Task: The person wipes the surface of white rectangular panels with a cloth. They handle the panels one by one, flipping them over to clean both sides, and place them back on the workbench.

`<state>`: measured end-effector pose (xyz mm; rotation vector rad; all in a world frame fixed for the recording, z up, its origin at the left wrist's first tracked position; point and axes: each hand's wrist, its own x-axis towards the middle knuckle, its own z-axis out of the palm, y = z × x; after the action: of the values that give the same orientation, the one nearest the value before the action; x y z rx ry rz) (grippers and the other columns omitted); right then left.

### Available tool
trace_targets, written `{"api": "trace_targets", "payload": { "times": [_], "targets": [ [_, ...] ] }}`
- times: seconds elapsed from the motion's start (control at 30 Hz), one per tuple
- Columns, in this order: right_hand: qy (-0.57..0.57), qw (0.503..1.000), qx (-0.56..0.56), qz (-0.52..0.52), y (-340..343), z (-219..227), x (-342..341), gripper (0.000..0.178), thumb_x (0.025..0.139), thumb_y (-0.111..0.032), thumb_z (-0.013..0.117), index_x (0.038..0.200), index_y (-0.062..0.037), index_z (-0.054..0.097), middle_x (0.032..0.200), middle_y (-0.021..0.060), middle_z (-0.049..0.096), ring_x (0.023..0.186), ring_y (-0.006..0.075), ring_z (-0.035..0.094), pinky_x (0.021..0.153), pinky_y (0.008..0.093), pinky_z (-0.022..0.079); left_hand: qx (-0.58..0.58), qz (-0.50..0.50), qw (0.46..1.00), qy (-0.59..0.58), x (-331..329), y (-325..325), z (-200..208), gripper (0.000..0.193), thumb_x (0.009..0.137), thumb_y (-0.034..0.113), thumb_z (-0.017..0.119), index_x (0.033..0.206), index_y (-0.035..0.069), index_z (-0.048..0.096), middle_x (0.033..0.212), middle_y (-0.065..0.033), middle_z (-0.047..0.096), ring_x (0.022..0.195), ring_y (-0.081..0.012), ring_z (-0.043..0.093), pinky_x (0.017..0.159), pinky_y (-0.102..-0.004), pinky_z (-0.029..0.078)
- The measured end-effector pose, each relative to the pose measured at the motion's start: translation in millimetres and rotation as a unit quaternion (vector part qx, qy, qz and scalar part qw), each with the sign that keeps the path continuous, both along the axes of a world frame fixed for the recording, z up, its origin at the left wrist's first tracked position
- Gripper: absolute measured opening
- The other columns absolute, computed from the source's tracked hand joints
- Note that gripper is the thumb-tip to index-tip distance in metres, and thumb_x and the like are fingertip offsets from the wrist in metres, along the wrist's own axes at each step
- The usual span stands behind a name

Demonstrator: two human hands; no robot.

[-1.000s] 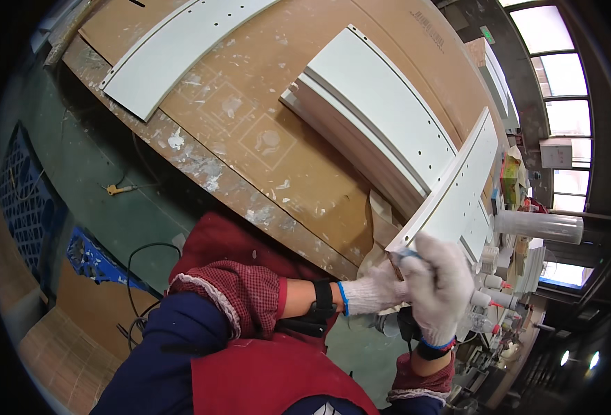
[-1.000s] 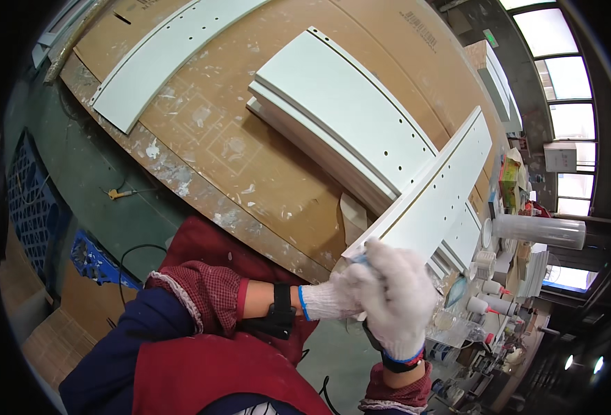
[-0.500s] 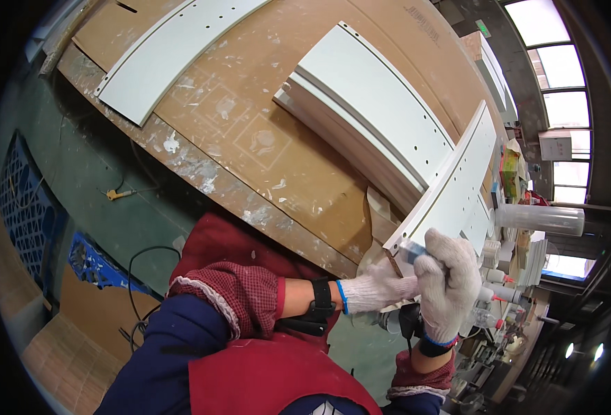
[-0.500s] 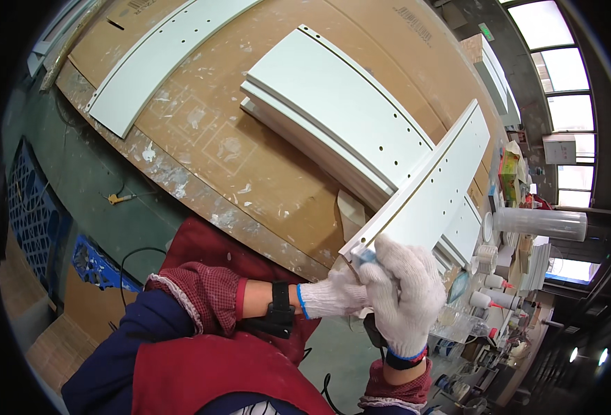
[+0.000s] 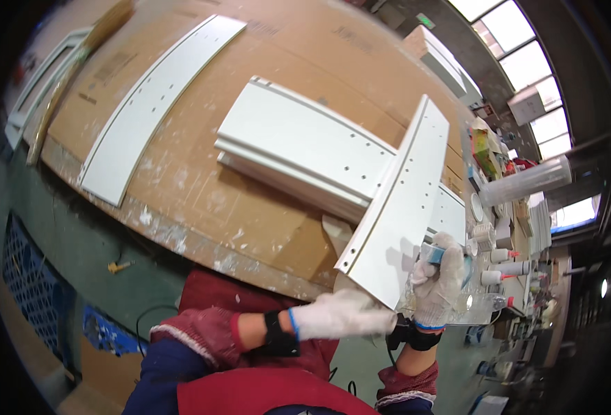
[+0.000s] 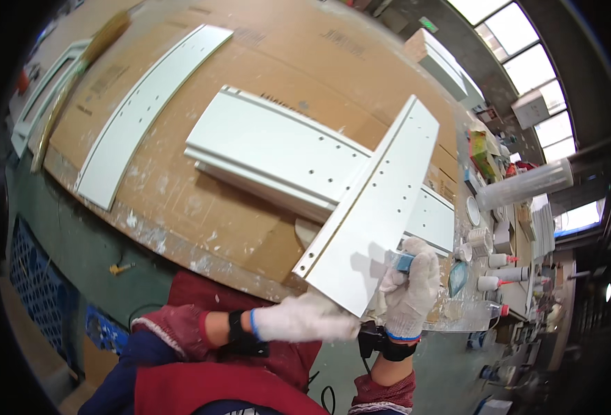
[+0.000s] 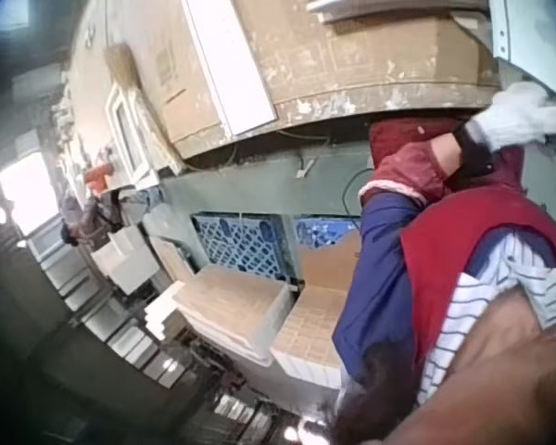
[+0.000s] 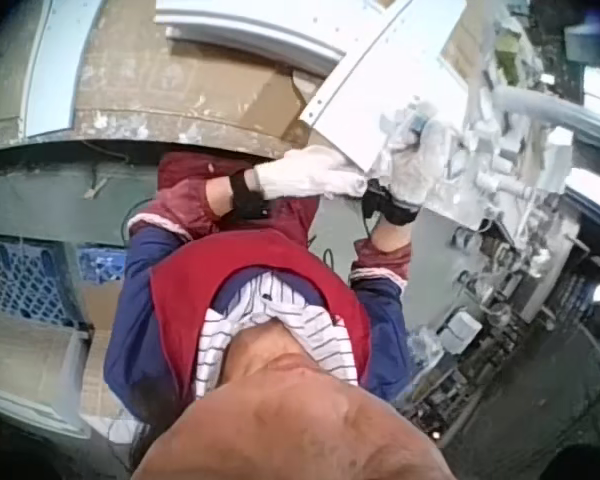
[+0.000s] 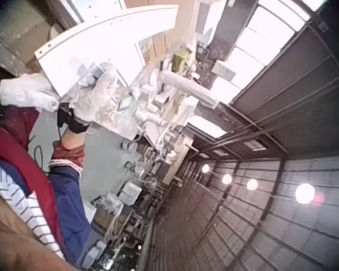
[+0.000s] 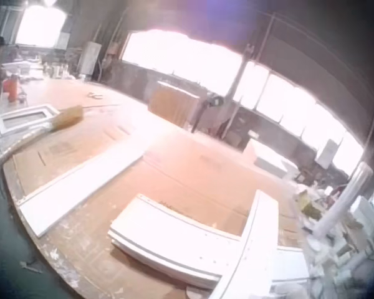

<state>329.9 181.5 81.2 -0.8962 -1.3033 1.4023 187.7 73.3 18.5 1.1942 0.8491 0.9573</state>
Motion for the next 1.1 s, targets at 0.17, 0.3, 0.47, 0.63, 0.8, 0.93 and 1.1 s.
{"api": "trace_targets", "payload": {
  "times": [0.17,0.3,0.47,0.63,0.8,0.93,1.1],
  "targets": [
    [0.149,0.983,-0.107,0.023,9,-23,21,0.033,0.097,-0.029,0.055,0.108,0.0024,0.056,0.070,0.0027,0.055,0.054,0.0075,0.049,0.041,0.0210,0.042,0.440,0.021,0.826,0.352,-8,-22,54,0.044,0.087,0.029,0.057,0.123,0.005,0.054,0.109,-0.0159,0.062,0.097,-0.0305,0.062,0.087,-0.0419,0.051],
    [0.011,0.999,0.021,-0.029,-2,-26,7,0.034,0.097,-0.028,0.055,0.111,0.0030,0.056,0.076,0.0036,0.058,0.060,0.0070,0.052,0.048,0.0233,0.046,0.477,0.256,0.656,0.527,-1,2,56,0.037,0.082,0.017,0.057,0.116,0.000,0.058,0.121,-0.0193,0.057,0.112,-0.0339,0.056,0.097,-0.0500,0.045],
    [0.194,0.974,-0.119,0.000,2,-36,21,0.037,0.098,-0.029,0.055,0.118,0.0017,0.052,0.079,0.0048,0.057,0.061,0.0097,0.052,0.047,0.0250,0.047,0.394,0.218,0.608,0.654,11,17,43,0.053,0.074,0.023,0.060,0.119,-0.005,0.055,0.120,-0.0232,0.056,0.109,-0.0351,0.055,0.093,-0.0468,0.046],
    [0.198,0.975,-0.103,-0.021,1,-49,42,0.039,0.097,-0.034,0.055,0.117,-0.0004,0.053,0.081,0.0050,0.056,0.060,0.0091,0.052,0.045,0.0245,0.046,0.365,0.220,0.674,0.604,10,33,31,0.054,0.073,0.023,0.059,0.120,-0.004,0.055,0.118,-0.0223,0.057,0.107,-0.0354,0.055,0.088,-0.0456,0.048],
    [0.235,0.966,-0.105,-0.031,0,-57,69,0.041,0.096,-0.039,0.055,0.115,-0.0028,0.054,0.080,0.0032,0.056,0.059,0.0081,0.051,0.046,0.0213,0.042,0.441,0.272,0.594,0.615,2,36,18,0.053,0.075,0.023,0.059,0.121,-0.003,0.055,0.117,-0.0231,0.058,0.109,-0.0362,0.056,0.095,-0.0479,0.044],
    [0.236,0.963,-0.125,-0.017,-2,-66,75,0.037,0.096,-0.036,0.057,0.115,-0.0036,0.055,0.082,0.0023,0.056,0.060,0.0077,0.051,0.048,0.0208,0.042,0.428,0.289,0.600,0.611,-3,32,26,0.049,0.076,0.020,0.060,0.119,-0.003,0.057,0.121,-0.0234,0.057,0.114,-0.0370,0.056,0.102,-0.0522,0.039],
    [0.205,0.971,-0.111,-0.052,-2,-87,70,0.036,0.094,-0.033,0.060,0.114,-0.0035,0.057,0.087,0.0031,0.058,0.064,0.0077,0.052,0.051,0.0201,0.045,0.397,0.364,0.702,0.466,-25,27,48,0.056,0.072,0.008,0.067,0.126,-0.001,0.055,0.124,-0.0235,0.058,0.113,-0.0374,0.058,0.101,-0.0435,0.044]
  ]
}}
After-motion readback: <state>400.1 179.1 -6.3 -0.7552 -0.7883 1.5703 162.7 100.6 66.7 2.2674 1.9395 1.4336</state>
